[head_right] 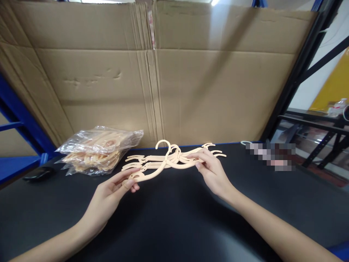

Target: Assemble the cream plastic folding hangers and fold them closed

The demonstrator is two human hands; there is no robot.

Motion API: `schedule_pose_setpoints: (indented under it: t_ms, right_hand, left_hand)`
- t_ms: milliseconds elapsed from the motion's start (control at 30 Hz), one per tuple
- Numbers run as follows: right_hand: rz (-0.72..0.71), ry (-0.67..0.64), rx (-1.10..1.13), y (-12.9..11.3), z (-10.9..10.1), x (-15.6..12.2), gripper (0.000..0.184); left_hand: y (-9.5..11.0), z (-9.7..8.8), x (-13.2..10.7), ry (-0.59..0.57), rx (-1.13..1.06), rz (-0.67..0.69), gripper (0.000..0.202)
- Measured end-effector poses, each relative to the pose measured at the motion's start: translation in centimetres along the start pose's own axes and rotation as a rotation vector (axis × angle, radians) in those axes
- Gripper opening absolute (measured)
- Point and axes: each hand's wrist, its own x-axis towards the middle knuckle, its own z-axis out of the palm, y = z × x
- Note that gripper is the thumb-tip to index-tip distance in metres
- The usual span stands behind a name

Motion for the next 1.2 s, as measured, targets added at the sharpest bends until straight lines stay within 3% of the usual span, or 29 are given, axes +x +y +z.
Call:
schedule_pose_setpoints:
  t_ms: [200,333,500,700,933,1200]
  right_hand:
    - [0.013,0.047,-0.001,-0.1,0.4,0.0,0.027]
    - [0.052,0.089,-0.021,0.2,0.7,-0.1,0.03]
    - [-0.004,0.049,0.019,0.6,0.6,0.1,0.027]
    - [-0.032,0.015,0.081,0.5,0.5,0.2,0.026]
    - [0.053,0.049,0.277,0.8,1.2,0.0,0.023]
    - [0.336,0.127,0.484,0.4,1.2,0.3,0.029]
  left_hand:
    - [0.7,-0.2,0.8,-0.027,-0.006,-0.017,0.042]
    - [0.9,-1.1,1.7,0.023,0.132,0.128,0.038]
    - [0.4,-2.2,2.4,0.023,0.322,0.377,0.025]
    - [0.0,-2.4,2.4,0.005,0.384,0.449,0.022]
    - [0.8,-1.5,1.9,-0.023,0.299,0.328,0.017]
    - [2.0,-0.3,1.2,-0.011,-0.053,-0.046,0.037]
